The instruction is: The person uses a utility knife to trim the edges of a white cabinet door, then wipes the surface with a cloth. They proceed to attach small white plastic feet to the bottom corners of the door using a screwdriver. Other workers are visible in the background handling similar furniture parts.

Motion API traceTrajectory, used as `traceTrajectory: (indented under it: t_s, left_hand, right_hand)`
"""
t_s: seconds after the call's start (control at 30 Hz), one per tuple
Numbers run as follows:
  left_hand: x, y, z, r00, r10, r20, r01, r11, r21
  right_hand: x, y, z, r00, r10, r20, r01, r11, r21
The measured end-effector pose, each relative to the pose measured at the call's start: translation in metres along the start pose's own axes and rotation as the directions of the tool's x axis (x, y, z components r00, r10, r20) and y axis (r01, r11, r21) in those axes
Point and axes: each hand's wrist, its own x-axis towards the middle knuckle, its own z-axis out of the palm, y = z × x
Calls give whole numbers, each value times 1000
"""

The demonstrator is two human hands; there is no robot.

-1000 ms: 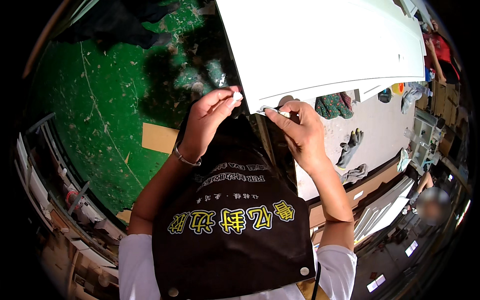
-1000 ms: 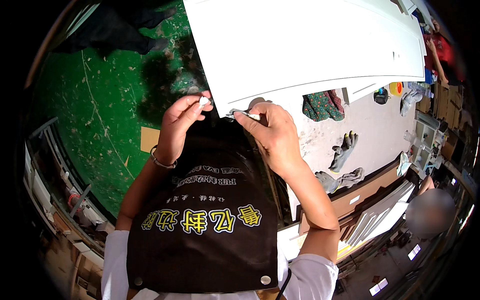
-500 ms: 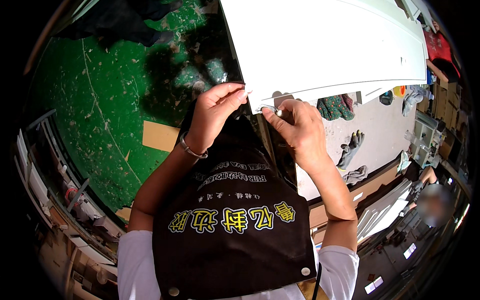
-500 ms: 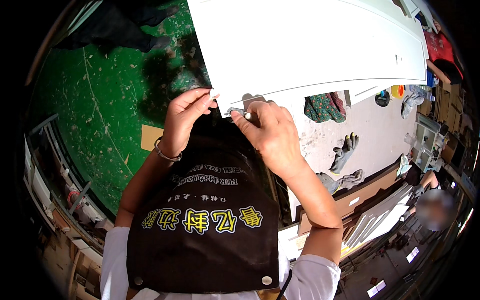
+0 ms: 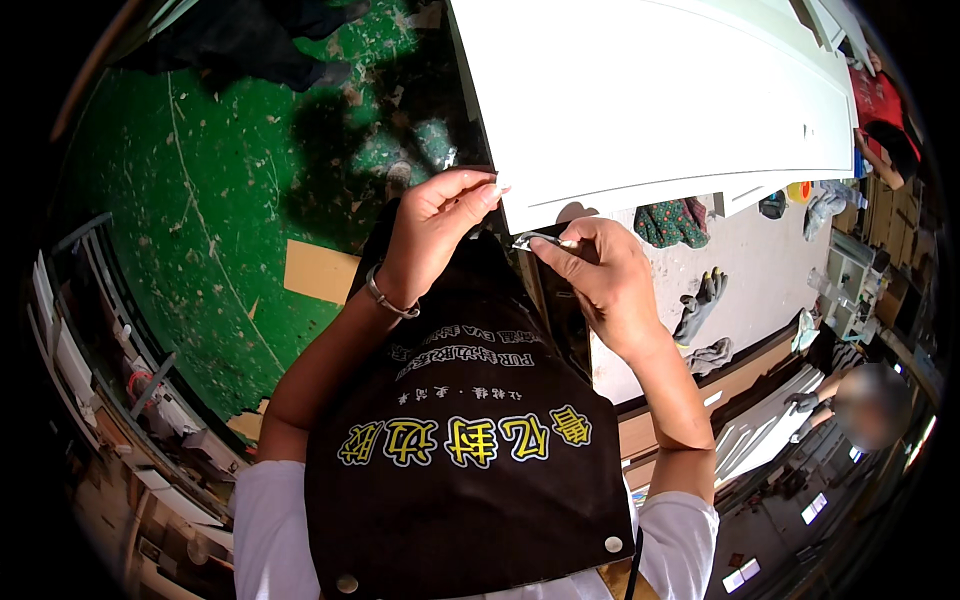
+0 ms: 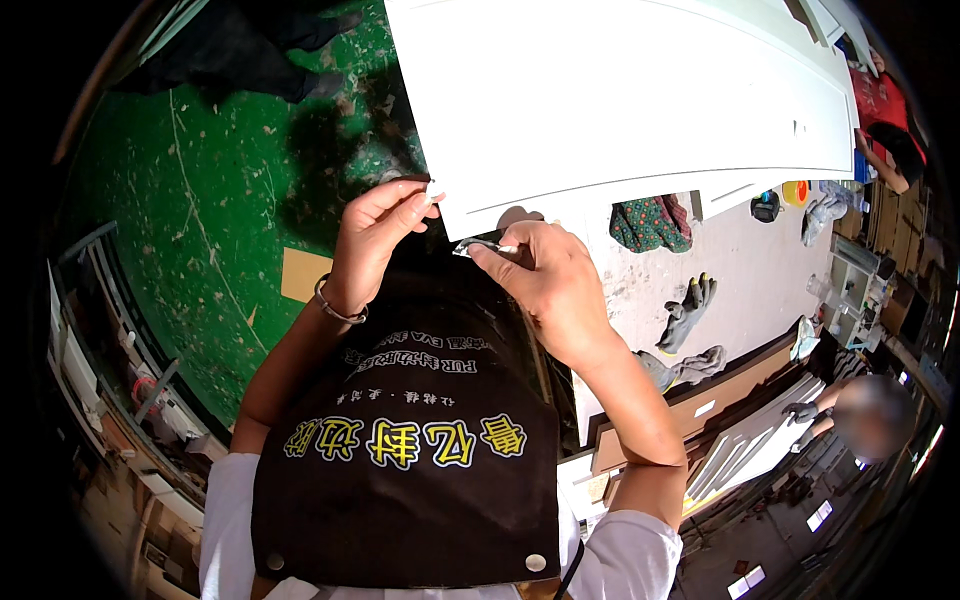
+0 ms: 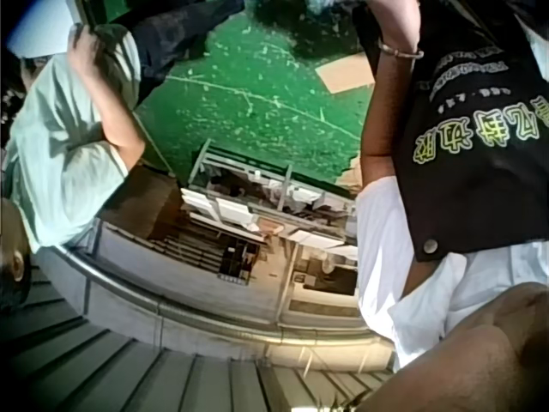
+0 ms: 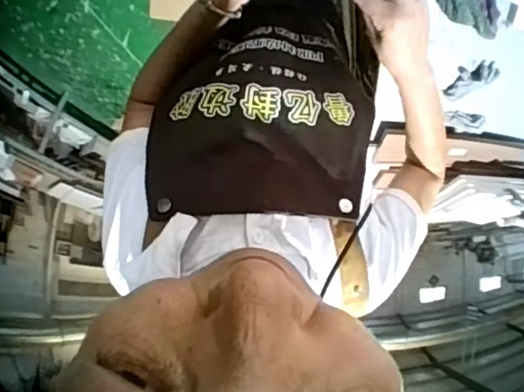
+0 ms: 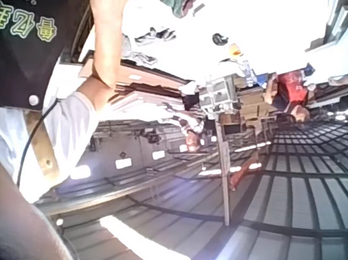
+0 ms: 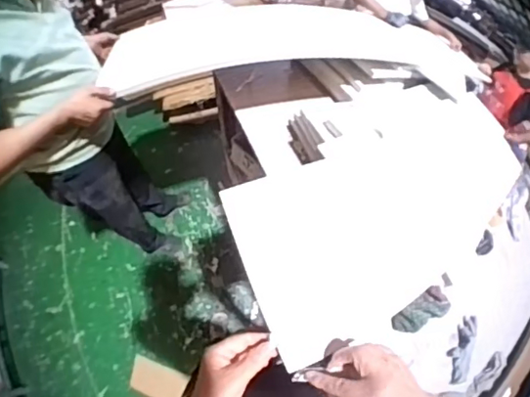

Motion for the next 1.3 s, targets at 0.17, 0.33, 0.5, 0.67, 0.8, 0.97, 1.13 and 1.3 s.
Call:
traceTrajectory:
  t_s: [0.17, 0.33, 0.5, 0.67, 0.8, 0.97, 1.13, 1.3]
  left_hand:
    - [-1, 0, 0, 1000, 9, 7, -8, 1000, -13]
    - [0, 0, -1, 1000, -8, 9, 8, 1000, -14]
    - [-1, -1, 0, 1000, -17, 0, 17, 1000, -25]
    - [-1, -1, 0, 1000, -12, 9, 12, 1000, -16]
    - [0, -5, -4, 999, -4, 36, 2, 999, 50]
    - [1, -5, -5, 998, 31, 57, -37, 994, 99]
    - [1, -7, -6, 998, 34, 51, -40, 994, 106]
    - [0, -5, -4, 999, 4, 38, -7, 996, 94]
  right_hand:
    - [-2, -1, 1, 995, -39, -96, 34, 998, -46]
    - [3, -3, 8, 994, 67, -90, -77, 990, -117]
    - [8, 1, 6, 980, -163, -113, 130, 958, -255]
    - [11, 2, 2, 973, -211, -91, 178, 942, -283]
    - [9, 4, 2, 988, -132, -86, 111, 969, -220]
    - [7, 8, -4, 992, -84, -92, 76, 993, -93]
    - [9, 5, -1, 986, -112, -124, 101, 991, -94]
    - [11, 3, 3, 988, -89, -123, 62, 976, -209]
